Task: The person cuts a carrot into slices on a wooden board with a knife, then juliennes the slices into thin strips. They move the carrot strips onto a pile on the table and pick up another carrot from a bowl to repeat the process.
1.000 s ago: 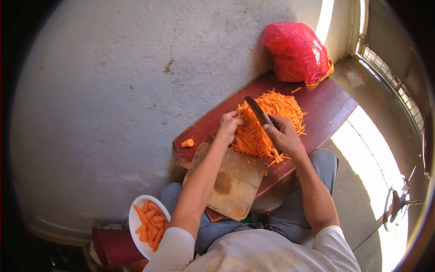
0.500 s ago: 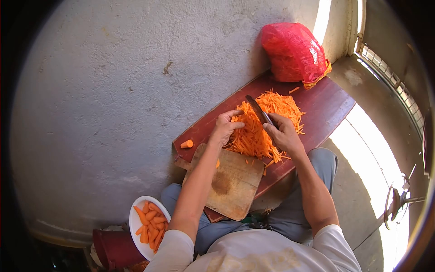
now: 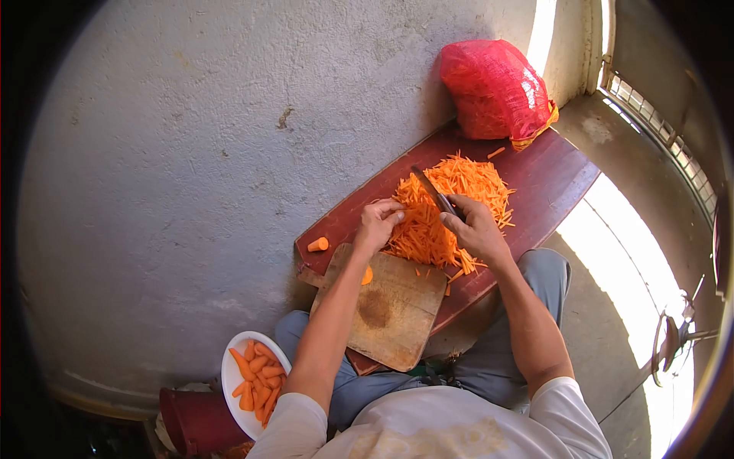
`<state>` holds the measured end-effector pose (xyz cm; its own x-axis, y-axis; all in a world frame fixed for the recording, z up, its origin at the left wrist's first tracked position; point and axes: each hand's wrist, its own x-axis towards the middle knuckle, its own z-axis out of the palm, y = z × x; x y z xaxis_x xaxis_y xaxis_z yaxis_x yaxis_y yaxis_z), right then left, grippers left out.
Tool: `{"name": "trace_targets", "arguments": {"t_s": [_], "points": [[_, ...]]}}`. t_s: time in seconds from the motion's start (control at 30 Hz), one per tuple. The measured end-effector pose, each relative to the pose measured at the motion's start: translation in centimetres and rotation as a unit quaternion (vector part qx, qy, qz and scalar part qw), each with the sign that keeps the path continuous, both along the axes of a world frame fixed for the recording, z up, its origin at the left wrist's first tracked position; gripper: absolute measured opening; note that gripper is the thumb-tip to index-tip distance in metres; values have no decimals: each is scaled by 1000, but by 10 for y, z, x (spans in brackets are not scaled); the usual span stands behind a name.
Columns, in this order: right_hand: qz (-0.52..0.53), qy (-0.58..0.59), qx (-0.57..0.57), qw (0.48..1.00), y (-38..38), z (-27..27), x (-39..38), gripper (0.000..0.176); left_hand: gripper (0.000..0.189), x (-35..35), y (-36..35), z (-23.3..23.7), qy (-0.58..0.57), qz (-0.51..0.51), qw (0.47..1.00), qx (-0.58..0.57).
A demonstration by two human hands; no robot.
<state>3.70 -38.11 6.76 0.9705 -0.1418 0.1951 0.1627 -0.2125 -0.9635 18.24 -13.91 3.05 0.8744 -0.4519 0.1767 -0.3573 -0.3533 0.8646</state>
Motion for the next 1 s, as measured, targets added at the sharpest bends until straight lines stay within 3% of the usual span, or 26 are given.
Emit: {"name": "trace_targets", "arguments": {"t_s": [0.2,0.3,0.4,0.5,0.6,0.7,0.73,0.83,0.93,1.0], "points": [[4,5,15,1000,5,-2,1,35,20,-12,6,28,33,40,996,75],[12,13,24,1000,5,-3,0,36,22,-18,5,25,-39,27,998,44],[8,-9,6,1000,5,-8,3,36,23,-16,12,32,-21,-21,991,127],[-1,-3,-8,1000,6,-8,2,36,25,-15,33,38,16,-52,988,144],[5,18,17,1000,8,3,-4,26,26,-30,72,51,105,-70,962,241],[4,-8,-20,1000,10,6,-4,23,30,-47,109,42,30,-99,964,245],[6,-4,-23,1000,11,5,-3,23,32,-55,109,44,72,-36,960,269],[10,12,-25,1000,13,5,-2,23,33,-63,100,41,-28,25,959,282],[11,34,-12,999,13,9,-4,27,38,-58,76,37,-41,39,966,253],[17,36,-6,999,10,1,-1,34,43,-55,55,44,-19,12,948,318]]}}
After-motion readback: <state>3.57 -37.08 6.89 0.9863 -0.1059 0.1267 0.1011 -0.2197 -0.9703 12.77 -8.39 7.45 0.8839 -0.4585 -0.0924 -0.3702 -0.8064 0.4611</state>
